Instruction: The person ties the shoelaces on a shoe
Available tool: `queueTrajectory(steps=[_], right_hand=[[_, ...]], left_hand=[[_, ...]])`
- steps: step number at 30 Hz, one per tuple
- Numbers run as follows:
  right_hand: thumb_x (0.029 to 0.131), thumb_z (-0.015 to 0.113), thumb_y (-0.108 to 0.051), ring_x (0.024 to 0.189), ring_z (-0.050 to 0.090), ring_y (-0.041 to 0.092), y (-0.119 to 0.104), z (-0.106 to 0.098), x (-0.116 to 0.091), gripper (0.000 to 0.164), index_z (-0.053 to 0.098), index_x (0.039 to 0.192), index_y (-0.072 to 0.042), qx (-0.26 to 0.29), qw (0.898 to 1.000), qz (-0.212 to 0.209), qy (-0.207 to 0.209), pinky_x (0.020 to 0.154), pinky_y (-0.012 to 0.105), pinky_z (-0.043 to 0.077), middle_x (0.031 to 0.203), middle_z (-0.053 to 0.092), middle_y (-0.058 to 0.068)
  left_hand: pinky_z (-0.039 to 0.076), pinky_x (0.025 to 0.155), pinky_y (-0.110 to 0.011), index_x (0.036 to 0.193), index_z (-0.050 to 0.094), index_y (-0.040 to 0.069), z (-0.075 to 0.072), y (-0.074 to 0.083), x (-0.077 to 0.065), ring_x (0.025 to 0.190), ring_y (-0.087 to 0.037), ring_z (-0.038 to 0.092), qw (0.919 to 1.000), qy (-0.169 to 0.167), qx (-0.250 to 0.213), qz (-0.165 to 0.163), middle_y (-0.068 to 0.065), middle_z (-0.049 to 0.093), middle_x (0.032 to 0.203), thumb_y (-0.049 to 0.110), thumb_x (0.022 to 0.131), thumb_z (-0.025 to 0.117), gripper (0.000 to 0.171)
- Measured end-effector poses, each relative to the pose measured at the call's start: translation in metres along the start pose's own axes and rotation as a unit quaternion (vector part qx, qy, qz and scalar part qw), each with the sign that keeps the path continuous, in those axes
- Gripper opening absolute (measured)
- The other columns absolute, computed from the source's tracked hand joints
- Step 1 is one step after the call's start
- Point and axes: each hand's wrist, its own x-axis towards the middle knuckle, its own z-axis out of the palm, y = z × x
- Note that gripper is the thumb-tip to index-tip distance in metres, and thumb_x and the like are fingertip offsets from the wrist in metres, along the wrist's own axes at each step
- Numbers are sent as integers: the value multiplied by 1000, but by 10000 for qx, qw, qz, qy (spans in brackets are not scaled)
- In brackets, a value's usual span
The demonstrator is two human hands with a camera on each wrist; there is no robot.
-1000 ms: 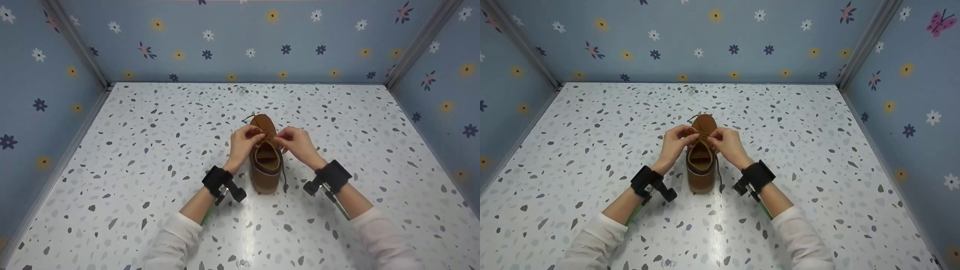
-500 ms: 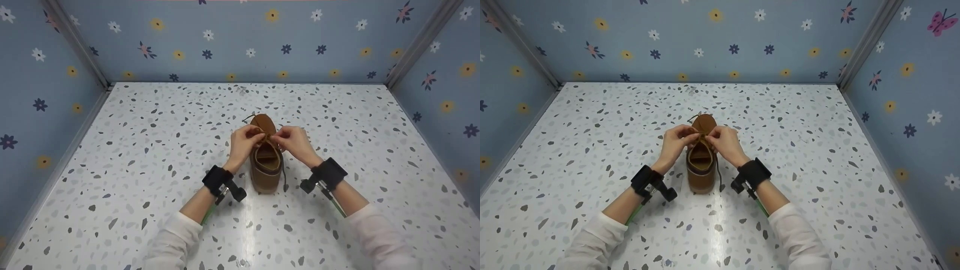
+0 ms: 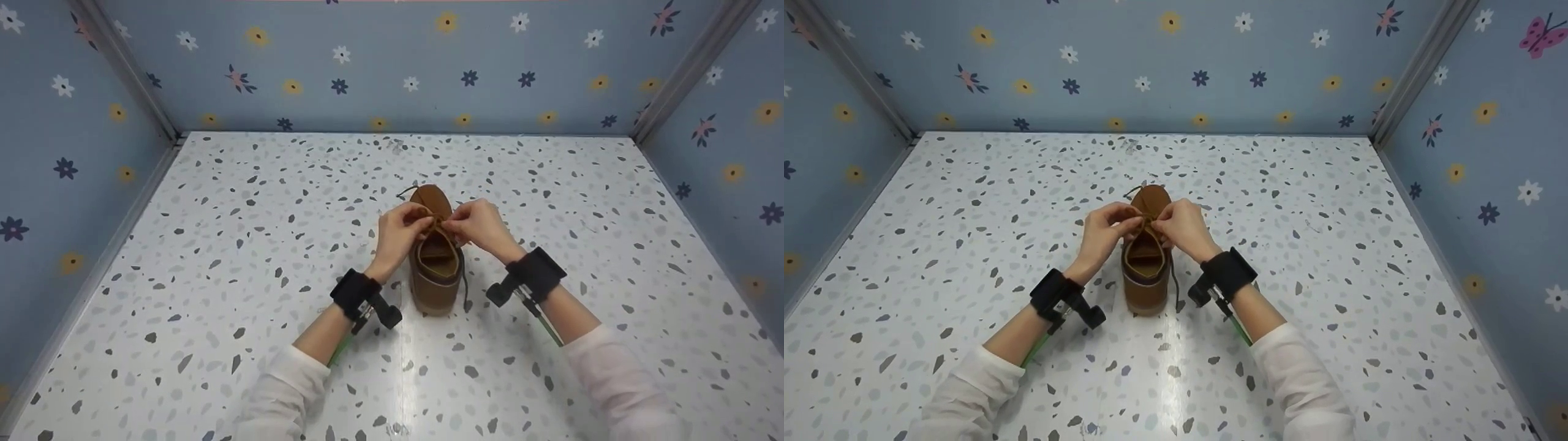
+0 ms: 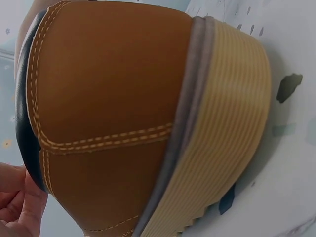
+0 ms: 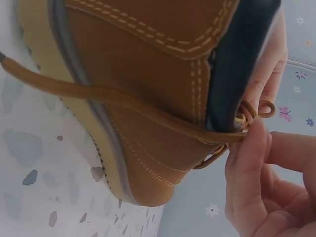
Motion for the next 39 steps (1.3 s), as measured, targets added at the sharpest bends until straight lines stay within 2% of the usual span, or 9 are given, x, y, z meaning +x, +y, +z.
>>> queueTrajectory(steps=[2,7,9,19,27,28,33,38,39], right_hand=[[64,56,-14,42,49,16,-2,0,1,12,56,65,-2,131,9998,129,-43,39,24,39,55,52,8],[64,55,-14,43,49,19,-3,1,2,15,54,66,1,500,9979,399,-77,40,28,39,56,52,11],[64,55,-14,42,49,20,-3,2,2,15,54,65,1,550,9973,477,-26,40,28,39,55,51,12],[65,53,-8,42,48,20,-2,7,1,11,53,66,3,752,9958,354,397,39,26,39,55,50,15],[65,54,-7,51,50,24,0,2,2,15,53,72,6,1277,9914,275,39,44,26,40,62,51,17],[64,54,-6,52,50,24,0,2,2,15,53,73,6,1293,9912,287,-11,44,26,40,63,51,17],[63,56,-7,53,50,23,2,1,2,16,54,73,4,1055,9941,235,-75,44,26,40,64,52,15],[64,56,-11,53,49,19,3,6,3,15,54,71,2,672,9971,291,214,44,27,40,63,51,12],[64,55,-11,53,49,18,3,7,3,15,54,71,2,597,9975,291,256,44,27,40,63,51,11]], left_hand=[[37,37,-20,76,53,16,-3,6,0,51,-8,47,10000,-71,7,61,2,51,67,25,59,57,19],[38,41,-22,78,54,6,-15,62,-10,55,-12,48,9986,-378,-309,-224,-3,51,71,12,61,57,18],[39,42,-21,78,54,6,-15,64,-11,56,-12,48,9981,-426,-401,-210,-3,51,71,11,63,56,16],[38,40,-21,74,55,17,2,1,-2,53,-9,48,9988,-126,-342,335,2,51,70,20,59,58,16],[37,40,-17,72,56,22,1,2,-3,51,-4,46,9976,11,156,673,7,48,68,24,58,58,14],[37,41,-17,72,56,20,-2,15,-5,52,-5,46,9978,-63,200,633,6,49,68,20,59,57,13],[37,42,-17,74,57,16,-6,30,-6,53,-5,47,9968,-122,385,693,3,50,70,17,62,56,12],[36,44,-16,74,55,22,-4,15,-4,54,-2,45,9919,109,773,1005,10,49,70,24,62,55,13],[35,43,-15,73,54,26,-1,1,-2,54,0,45,9899,225,832,1128,13,48,70,28,60,55,14]])
